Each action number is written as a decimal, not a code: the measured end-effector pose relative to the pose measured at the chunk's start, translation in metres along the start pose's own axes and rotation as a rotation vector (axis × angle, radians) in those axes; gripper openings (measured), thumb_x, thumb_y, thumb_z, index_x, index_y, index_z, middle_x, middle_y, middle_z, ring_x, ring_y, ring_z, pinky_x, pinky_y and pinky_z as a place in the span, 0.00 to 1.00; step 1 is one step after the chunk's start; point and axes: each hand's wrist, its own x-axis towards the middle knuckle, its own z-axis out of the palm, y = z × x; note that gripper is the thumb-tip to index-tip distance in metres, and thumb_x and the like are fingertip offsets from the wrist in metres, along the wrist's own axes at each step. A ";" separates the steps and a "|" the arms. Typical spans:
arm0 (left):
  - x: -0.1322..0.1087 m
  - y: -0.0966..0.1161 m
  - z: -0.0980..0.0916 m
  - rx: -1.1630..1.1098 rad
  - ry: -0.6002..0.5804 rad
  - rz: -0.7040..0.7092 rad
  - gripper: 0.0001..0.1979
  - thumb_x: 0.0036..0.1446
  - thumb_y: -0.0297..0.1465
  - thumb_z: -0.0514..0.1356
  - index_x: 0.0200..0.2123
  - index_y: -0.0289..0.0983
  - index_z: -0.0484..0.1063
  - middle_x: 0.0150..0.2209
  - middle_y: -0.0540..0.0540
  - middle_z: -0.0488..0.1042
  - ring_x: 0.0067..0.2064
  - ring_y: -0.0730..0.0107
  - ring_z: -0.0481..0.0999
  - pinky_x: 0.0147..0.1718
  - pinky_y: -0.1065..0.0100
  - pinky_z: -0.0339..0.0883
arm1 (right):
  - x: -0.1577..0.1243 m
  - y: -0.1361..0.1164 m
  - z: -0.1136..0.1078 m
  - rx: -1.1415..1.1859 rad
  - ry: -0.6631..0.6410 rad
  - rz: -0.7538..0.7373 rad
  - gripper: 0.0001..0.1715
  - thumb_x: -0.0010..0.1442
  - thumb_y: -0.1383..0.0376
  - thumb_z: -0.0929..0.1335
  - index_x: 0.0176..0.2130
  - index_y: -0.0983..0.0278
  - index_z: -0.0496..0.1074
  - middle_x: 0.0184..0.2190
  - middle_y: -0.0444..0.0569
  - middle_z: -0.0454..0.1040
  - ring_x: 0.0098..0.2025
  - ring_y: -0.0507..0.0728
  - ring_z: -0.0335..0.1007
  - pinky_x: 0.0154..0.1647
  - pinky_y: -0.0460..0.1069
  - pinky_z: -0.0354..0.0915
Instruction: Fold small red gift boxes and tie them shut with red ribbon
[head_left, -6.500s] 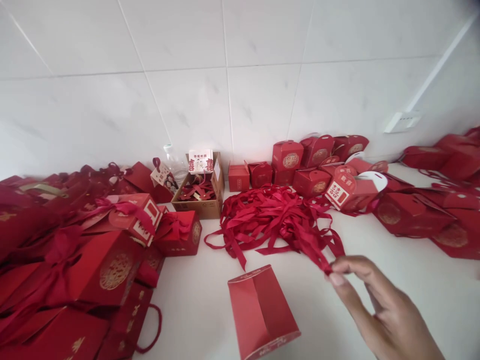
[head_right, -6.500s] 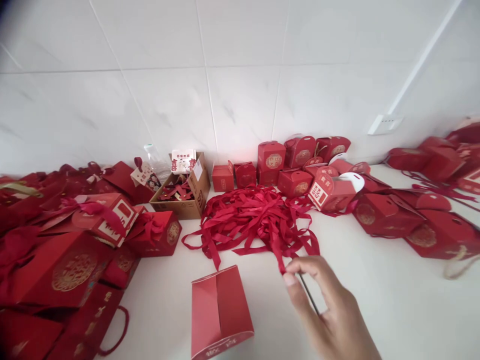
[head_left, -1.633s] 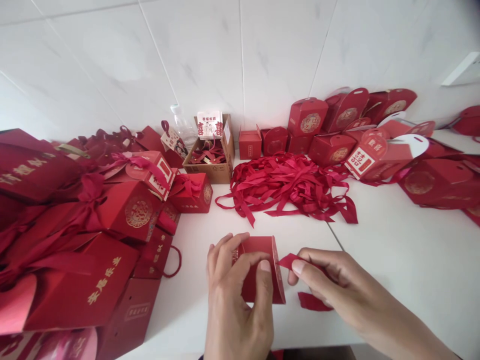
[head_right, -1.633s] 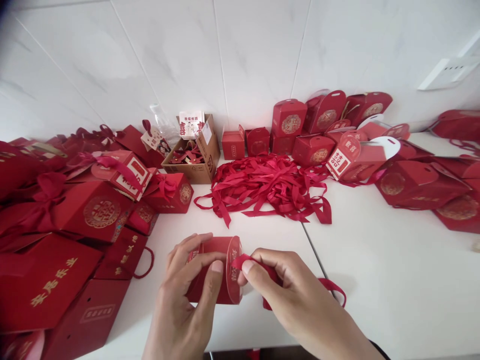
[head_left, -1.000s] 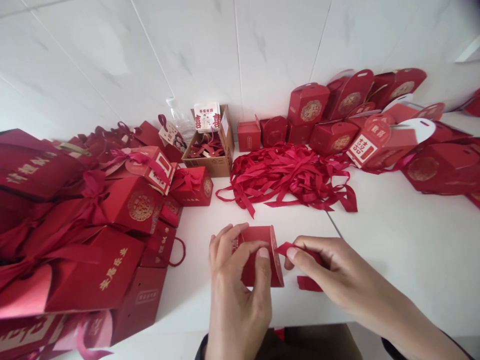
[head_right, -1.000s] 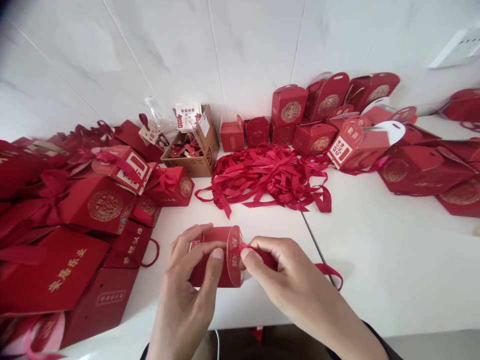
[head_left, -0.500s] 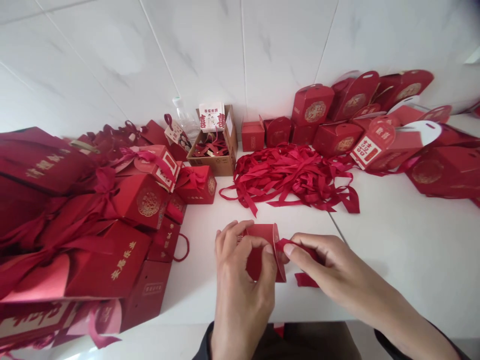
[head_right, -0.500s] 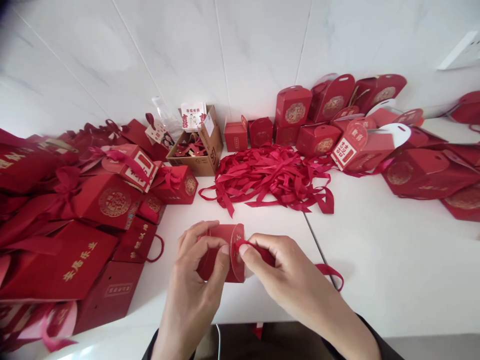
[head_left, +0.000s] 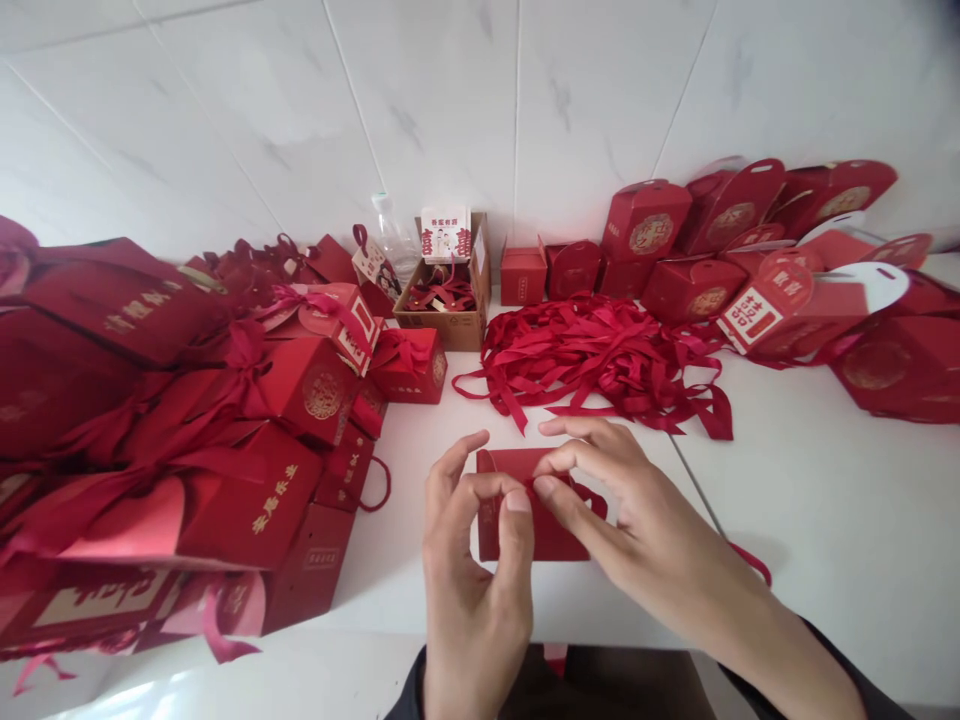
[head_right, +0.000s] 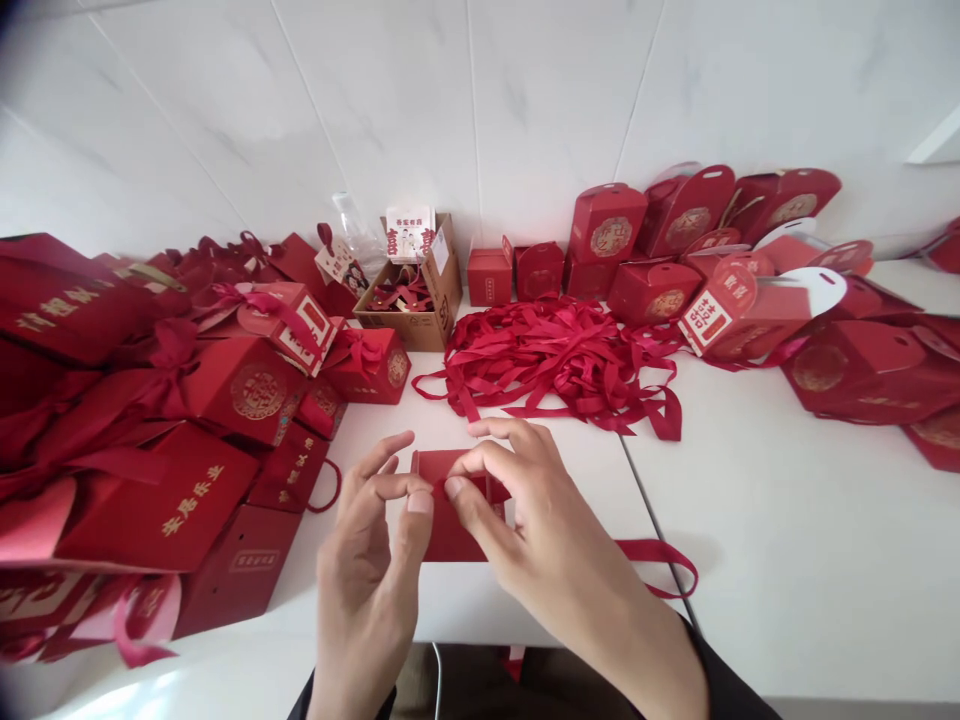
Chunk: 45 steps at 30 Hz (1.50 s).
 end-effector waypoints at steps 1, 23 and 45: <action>-0.001 -0.001 -0.001 0.029 0.003 0.010 0.04 0.70 0.32 0.58 0.45 0.46 0.73 0.60 0.45 0.71 0.64 0.58 0.70 0.56 0.59 0.69 | 0.002 -0.001 0.000 0.012 -0.004 0.022 0.13 0.74 0.56 0.64 0.40 0.55 0.74 0.55 0.51 0.73 0.64 0.62 0.66 0.44 0.52 0.74; -0.014 -0.021 -0.007 -0.147 -0.028 -0.188 0.14 0.71 0.34 0.57 0.58 0.47 0.64 0.51 0.46 0.72 0.47 0.66 0.74 0.49 0.63 0.69 | 0.019 -0.006 0.018 0.041 -0.139 0.192 0.20 0.66 0.48 0.64 0.37 0.55 0.80 0.61 0.54 0.71 0.69 0.67 0.60 0.70 0.69 0.54; 0.012 -0.022 -0.038 -0.368 0.258 -0.287 0.08 0.70 0.36 0.60 0.37 0.41 0.72 0.30 0.52 0.75 0.33 0.72 0.74 0.36 0.71 0.69 | 0.000 0.001 0.009 -0.007 -0.071 0.125 0.29 0.65 0.49 0.70 0.62 0.51 0.66 0.65 0.51 0.68 0.68 0.67 0.63 0.66 0.68 0.64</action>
